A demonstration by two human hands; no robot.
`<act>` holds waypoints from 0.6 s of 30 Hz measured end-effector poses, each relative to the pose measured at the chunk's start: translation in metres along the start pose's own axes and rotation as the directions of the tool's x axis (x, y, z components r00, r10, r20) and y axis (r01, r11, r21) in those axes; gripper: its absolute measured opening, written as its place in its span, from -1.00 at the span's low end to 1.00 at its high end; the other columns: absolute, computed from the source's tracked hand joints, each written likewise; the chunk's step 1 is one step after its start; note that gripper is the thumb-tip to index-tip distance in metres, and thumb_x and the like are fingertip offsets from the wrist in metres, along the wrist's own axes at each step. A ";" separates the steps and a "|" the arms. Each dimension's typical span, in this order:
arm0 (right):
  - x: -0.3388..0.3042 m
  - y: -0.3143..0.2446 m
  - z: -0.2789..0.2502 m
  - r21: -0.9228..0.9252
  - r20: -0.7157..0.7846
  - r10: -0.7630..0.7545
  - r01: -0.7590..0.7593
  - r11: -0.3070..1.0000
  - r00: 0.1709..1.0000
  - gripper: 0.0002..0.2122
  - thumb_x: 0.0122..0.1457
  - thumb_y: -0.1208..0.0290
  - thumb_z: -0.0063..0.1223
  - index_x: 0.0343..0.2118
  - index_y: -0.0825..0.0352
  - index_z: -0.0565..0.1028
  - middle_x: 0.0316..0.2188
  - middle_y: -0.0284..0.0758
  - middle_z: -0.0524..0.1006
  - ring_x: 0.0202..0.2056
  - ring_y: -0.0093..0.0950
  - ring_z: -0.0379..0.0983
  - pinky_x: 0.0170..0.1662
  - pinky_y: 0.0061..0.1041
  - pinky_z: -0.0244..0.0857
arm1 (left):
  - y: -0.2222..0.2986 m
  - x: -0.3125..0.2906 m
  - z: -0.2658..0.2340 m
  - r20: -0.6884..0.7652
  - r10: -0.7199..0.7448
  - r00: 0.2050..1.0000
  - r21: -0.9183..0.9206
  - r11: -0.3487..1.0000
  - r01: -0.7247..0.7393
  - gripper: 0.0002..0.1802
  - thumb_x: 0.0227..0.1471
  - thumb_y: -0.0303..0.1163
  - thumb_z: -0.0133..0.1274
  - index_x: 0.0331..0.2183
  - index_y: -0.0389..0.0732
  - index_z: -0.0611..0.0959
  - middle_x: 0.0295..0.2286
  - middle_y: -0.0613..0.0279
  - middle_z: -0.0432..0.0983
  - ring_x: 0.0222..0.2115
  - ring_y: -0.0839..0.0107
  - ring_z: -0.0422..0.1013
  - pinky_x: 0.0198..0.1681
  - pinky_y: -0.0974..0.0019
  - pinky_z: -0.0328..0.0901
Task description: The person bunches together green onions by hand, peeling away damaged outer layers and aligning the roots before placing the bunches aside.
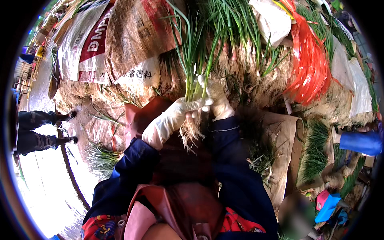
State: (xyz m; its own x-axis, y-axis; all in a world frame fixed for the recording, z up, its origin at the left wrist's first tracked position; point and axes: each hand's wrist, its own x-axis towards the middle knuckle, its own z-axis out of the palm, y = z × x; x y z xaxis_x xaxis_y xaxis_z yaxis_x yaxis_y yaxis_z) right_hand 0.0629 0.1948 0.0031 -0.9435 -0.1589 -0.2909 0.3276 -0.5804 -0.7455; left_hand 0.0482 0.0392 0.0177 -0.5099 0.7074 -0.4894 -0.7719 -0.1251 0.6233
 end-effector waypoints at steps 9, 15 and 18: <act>0.024 0.030 -0.030 -0.917 -0.187 -0.448 0.009 0.399 0.874 -0.84 0.11 0.30 0.01 -0.49 0.27 0.49 -0.64 -0.37 0.48 -0.59 -0.52 0.41 -0.48 -0.52 0.34 | -0.005 0.001 -0.020 0.221 0.019 0.975 -0.297 0.953 0.049 -0.65 0.14 -0.19 -0.13 -0.18 -0.27 0.46 -0.59 0.44 0.37 -0.67 0.70 0.20 -0.63 0.64 0.12; -0.018 0.026 -0.154 -0.879 -0.477 0.069 -0.475 -0.051 0.876 -0.73 0.13 0.12 -0.04 -0.45 0.26 0.42 -0.70 -0.43 0.42 -0.66 -0.56 0.33 -0.49 -0.59 0.23 | 0.050 -0.063 0.000 0.413 0.332 0.848 -0.458 0.881 -0.122 -0.83 0.05 -0.31 0.00 -0.40 -0.22 0.50 -0.65 0.47 0.34 -0.75 0.75 0.13 -0.62 0.58 0.18; -0.001 -0.038 -0.054 -0.855 -0.456 -0.129 -0.473 -0.213 0.881 -0.59 0.13 -0.06 -0.16 -0.37 0.26 0.47 -0.60 -0.41 0.50 -0.59 -0.54 0.40 -0.49 -0.47 0.29 | 0.075 -0.088 0.003 0.220 0.563 0.797 -0.520 0.759 -0.392 -0.80 0.04 -0.24 0.03 -0.42 -0.19 0.52 -0.69 0.53 0.32 -0.72 0.74 0.13 -0.60 0.58 0.15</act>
State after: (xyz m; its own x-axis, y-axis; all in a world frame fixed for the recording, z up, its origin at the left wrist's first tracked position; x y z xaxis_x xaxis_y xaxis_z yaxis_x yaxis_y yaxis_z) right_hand 0.0546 0.2602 -0.0011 -0.8503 0.2987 -0.4333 0.4198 0.8815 -0.2161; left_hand 0.0363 -0.0299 0.1096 -0.7571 0.6464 0.0950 -0.5831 -0.7341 0.3480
